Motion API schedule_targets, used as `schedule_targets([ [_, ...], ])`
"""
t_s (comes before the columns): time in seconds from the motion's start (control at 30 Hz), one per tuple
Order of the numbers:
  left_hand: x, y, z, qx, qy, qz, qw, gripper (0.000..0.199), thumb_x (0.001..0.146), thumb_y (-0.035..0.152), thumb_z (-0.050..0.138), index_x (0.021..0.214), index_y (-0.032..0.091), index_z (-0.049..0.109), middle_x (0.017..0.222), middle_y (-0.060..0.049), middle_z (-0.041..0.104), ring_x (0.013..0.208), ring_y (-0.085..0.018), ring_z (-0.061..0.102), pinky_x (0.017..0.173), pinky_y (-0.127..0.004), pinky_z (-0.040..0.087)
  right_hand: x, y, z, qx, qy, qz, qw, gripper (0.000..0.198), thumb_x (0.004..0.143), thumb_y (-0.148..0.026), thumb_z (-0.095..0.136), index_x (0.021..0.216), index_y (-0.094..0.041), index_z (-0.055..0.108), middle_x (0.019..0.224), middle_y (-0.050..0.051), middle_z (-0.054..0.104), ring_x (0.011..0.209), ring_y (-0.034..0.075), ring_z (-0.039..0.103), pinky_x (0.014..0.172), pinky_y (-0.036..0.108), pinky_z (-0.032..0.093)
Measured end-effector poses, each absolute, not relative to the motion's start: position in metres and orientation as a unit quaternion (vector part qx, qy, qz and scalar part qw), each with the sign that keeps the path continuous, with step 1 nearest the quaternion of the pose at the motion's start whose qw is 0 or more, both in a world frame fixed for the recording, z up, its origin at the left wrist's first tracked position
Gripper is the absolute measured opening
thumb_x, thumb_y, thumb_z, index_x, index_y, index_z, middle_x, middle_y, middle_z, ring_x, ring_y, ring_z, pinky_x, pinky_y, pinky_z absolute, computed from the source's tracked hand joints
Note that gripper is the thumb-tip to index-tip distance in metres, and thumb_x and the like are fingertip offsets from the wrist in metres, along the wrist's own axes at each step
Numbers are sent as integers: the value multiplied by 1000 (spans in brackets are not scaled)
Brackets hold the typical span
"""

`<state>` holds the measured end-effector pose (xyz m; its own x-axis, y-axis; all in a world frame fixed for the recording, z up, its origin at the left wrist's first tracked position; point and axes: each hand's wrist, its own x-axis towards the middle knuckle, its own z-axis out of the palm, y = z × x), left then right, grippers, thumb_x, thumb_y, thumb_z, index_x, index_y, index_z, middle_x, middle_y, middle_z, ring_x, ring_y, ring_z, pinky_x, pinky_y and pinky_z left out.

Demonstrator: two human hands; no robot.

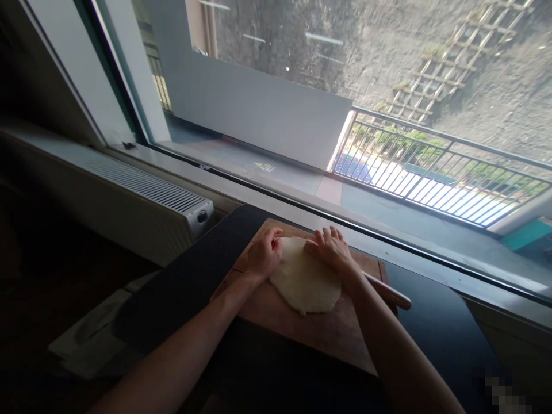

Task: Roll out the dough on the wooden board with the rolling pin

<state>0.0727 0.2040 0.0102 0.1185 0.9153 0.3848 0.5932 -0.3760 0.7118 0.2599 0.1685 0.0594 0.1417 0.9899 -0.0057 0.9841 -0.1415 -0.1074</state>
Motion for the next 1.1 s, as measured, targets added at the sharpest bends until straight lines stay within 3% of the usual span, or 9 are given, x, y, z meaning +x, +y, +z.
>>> schedule_targets([
  [0.17, 73, 205, 6, 715, 512, 427, 209, 29, 84, 27, 43, 110, 22, 55, 96, -3, 67, 86, -18, 62, 76, -27, 46, 220, 83, 36, -702, -708, 33, 73, 66, 92, -56, 15, 142, -15, 25, 150, 9, 18, 138, 22, 9, 110, 42, 15],
  [0.27, 73, 206, 6, 713, 516, 426, 207, 30, 84, 26, 43, 111, 22, 55, 94, -3, 68, 82, -18, 62, 73, -27, 45, 223, 91, 37, -706, -706, 16, 59, 63, 92, -54, 14, 142, -16, 25, 150, 7, 17, 139, 21, 6, 111, 42, 9],
  [0.47, 73, 207, 7, 716, 519, 425, 196, 28, 83, 26, 44, 108, 20, 56, 94, -4, 67, 80, -17, 62, 69, -25, 45, 259, 187, 61, -779, -626, 44, -2, 59, 88, -62, 26, 134, -25, 36, 146, 11, 26, 135, 32, 13, 100, 55, 23],
  [0.73, 73, 205, 8, 707, 519, 431, 212, 28, 85, 25, 43, 109, 21, 56, 92, -3, 68, 80, -17, 62, 70, -25, 45, 219, 100, 35, -696, -714, 7, 83, 60, 93, -53, 11, 140, -20, 30, 148, 5, 26, 138, 20, 8, 109, 38, 13],
  [0.83, 74, 205, 10, 706, 524, 429, 206, 27, 85, 25, 42, 107, 20, 57, 95, -4, 67, 80, -17, 62, 71, -26, 45, 232, 128, 39, -729, -681, 6, 74, 59, 93, -53, 10, 137, -21, 34, 147, 7, 27, 137, 23, 12, 108, 43, 14],
  [1.0, 73, 205, 10, 706, 522, 431, 207, 27, 85, 25, 43, 106, 19, 57, 95, -5, 67, 81, -17, 62, 70, -25, 45, 260, 194, 57, -766, -642, 35, 13, 57, 87, -61, 32, 129, -24, 41, 137, 12, 39, 127, 32, 29, 96, 50, 30],
  [1.1, 72, 205, 9, 705, 515, 440, 211, 27, 85, 25, 42, 107, 19, 57, 96, -5, 67, 82, -17, 62, 71, -25, 45, 244, 166, 51, -755, -655, 18, 40, 55, 91, -56, 22, 132, -24, 39, 142, 10, 34, 132, 29, 22, 100, 49, 26],
])
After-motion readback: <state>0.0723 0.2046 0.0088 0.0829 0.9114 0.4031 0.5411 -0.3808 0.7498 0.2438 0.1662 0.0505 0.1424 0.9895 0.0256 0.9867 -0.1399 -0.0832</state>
